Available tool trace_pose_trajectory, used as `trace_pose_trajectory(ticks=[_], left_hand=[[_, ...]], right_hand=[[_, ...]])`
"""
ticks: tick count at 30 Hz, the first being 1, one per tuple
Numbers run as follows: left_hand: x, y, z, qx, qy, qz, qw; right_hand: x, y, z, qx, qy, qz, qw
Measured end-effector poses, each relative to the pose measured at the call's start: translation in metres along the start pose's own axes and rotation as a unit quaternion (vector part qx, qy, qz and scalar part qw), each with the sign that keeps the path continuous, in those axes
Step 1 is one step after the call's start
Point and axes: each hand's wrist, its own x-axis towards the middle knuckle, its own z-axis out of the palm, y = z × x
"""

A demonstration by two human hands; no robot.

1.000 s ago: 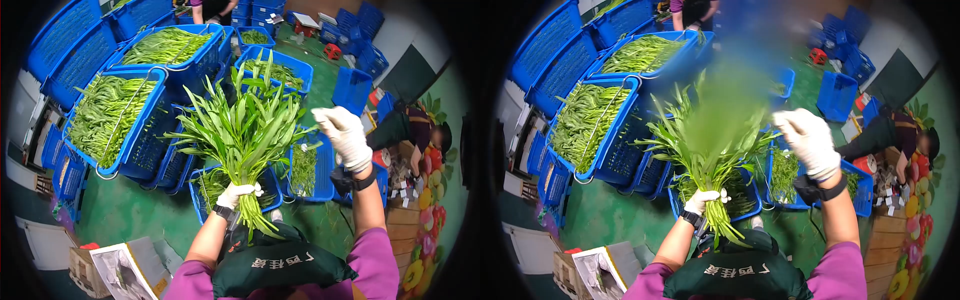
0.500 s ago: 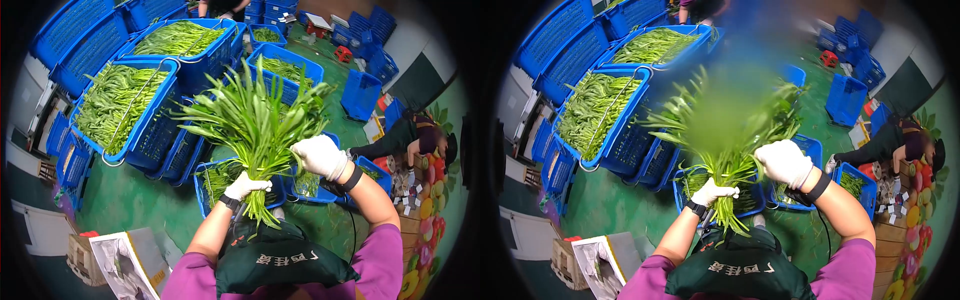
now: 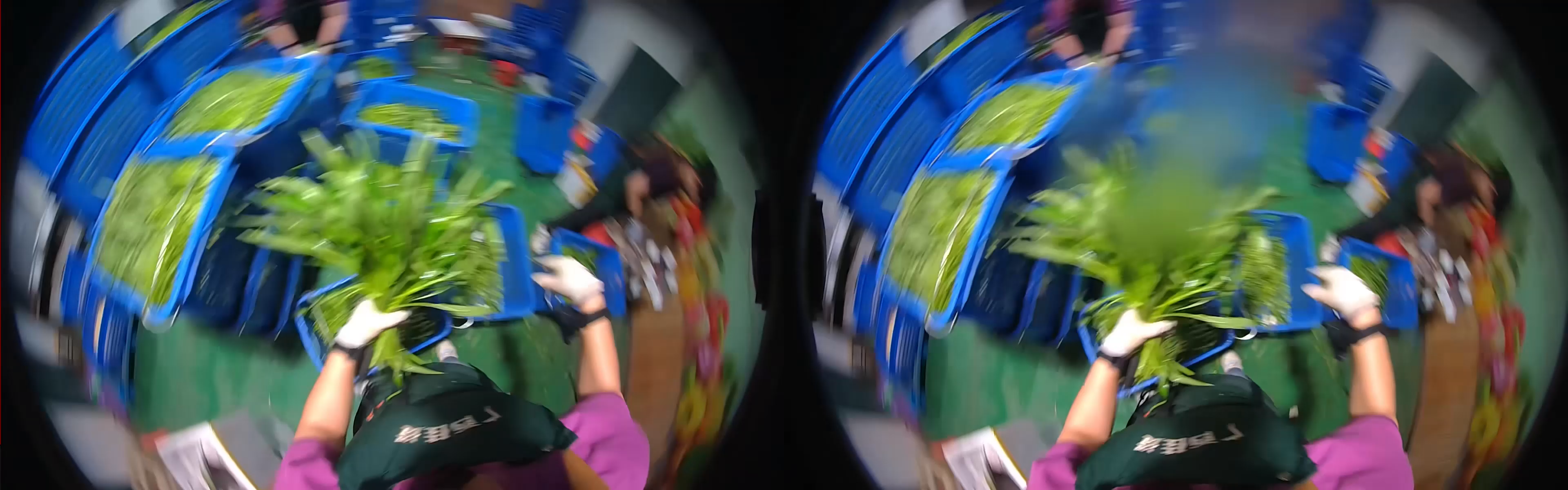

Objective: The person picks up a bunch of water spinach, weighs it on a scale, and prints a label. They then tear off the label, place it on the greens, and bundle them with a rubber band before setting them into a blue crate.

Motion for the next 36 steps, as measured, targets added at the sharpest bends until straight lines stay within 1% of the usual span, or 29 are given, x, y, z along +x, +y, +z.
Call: trace_pose_trajectory(ticks=[1,2,4,5,6,7,10,11,12,13,14,15,16,17,18,19,20,21,23,24,25,27,29,30,31,33,34,35,36], left_hand=[[0.004,-0.006,-0.001,-0.031,-0.019,-0.032,0.999],[0.008,-0.010,0.002,-0.019,-0.014,-0.027,0.999],[0.015,-0.021,0.009,-0.065,-0.010,-0.016,0.998],[0.018,-0.033,0.010,-0.080,-0.006,-0.055,0.995],[0.022,-0.042,0.010,-0.060,-0.009,-0.045,0.997],[0.025,-0.046,0.005,-0.044,-0.006,-0.030,0.999],[0.033,-0.039,0.012,-0.016,-0.051,-0.017,0.998],[0.043,-0.047,0.012,-0.018,-0.110,-0.057,0.992],[0.049,-0.046,0.026,0.019,-0.101,-0.055,0.993],[0.054,-0.041,0.055,0.067,-0.084,-0.057,0.993],[0.061,-0.041,0.075,0.071,-0.087,-0.097,0.989],[0.068,-0.017,0.101,0.034,-0.161,-0.082,0.983],[0.078,-0.010,0.125,0.098,-0.174,-0.067,0.978],[0.087,0.001,0.143,0.258,-0.192,-0.114,0.940],[0.095,-0.007,0.163,0.237,-0.186,-0.053,0.952],[0.106,0.010,0.191,0.208,-0.230,-0.137,0.941],[0.118,-0.016,0.207,0.156,-0.251,-0.093,0.951],[0.130,-0.032,0.224,0.202,-0.268,-0.072,0.939],[0.146,-0.037,0.268,0.192,-0.288,-0.019,0.938],[0.151,-0.036,0.288,0.178,-0.297,-0.024,0.938],[0.156,-0.035,0.306,0.162,-0.306,-0.028,0.938],[0.163,-0.026,0.334,0.176,-0.318,-0.018,0.931],[0.172,-0.026,0.358,0.235,-0.336,0.000,0.912],[0.171,-0.013,0.369,0.268,-0.334,0.012,0.904],[0.176,-0.029,0.373,0.267,-0.341,0.014,0.901],[0.194,-0.072,0.375,0.342,-0.329,0.013,0.880],[0.193,-0.058,0.382,0.316,-0.352,0.003,0.881],[0.191,-0.049,0.387,0.314,-0.355,0.005,0.880],[0.189,-0.041,0.393,0.396,-0.334,0.030,0.855]], right_hand=[[-0.006,-0.017,-0.001,0.087,0.070,0.010,0.994],[-0.016,-0.043,-0.012,0.179,0.107,0.044,0.977],[-0.032,-0.056,-0.002,0.150,0.187,0.020,0.971],[-0.039,-0.060,0.010,0.158,0.170,0.046,0.972],[-0.044,-0.064,0.029,0.156,0.151,0.069,0.974],[-0.055,-0.074,0.046,0.136,0.090,0.123,0.979],[-0.101,-0.065,0.110,0.095,0.013,0.204,0.974],[-0.115,-0.064,0.110,0.109,-0.044,0.265,0.957],[-0.134,-0.050,0.113,0.132,-0.058,0.285,0.948],[-0.163,-0.016,0.125,0.154,-0.006,0.272,0.950],[-0.184,0.006,0.139,0.160,0.088,0.247,0.952],[-0.197,0.018,0.129,0.219,0.119,0.269,0.930],[-0.205,0.036,0.120,0.235,0.128,0.284,0.921],[-0.210,0.051,0.109,0.253,0.079,0.351,0.898],[-0.219,0.074,0.111,0.302,0.085,0.377,0.871],[-0.228,0.097,0.113,0.348,0.094,0.404,0.841],[-0.246,0.130,0.139,0.247,0.218,0.316,0.890],[-0.259,0.151,0.131,0.176,0.267,0.260,0.911],[-0.283,0.186,0.104,0.181,0.272,0.315,0.891],[-0.291,0.196,0.084,0.300,0.324,0.344,0.829],[-0.293,0.199,0.051,0.410,0.369,0.366,0.750],[-0.298,0.208,-0.005,0.416,0.408,0.306,0.753],[-0.284,0.213,-0.055,0.337,0.493,0.182,0.781],[-0.278,0.211,-0.077,0.291,0.509,0.172,0.791],[-0.272,0.209,-0.094,0.244,0.523,0.162,0.801],[-0.252,0.209,-0.112,0.381,0.562,0.059,0.732],[-0.245,0.212,-0.122,0.389,0.504,0.055,0.769],[-0.237,0.223,-0.121,0.443,0.402,0.022,0.801],[-0.224,0.236,-0.117,0.539,0.293,0.068,0.787]])
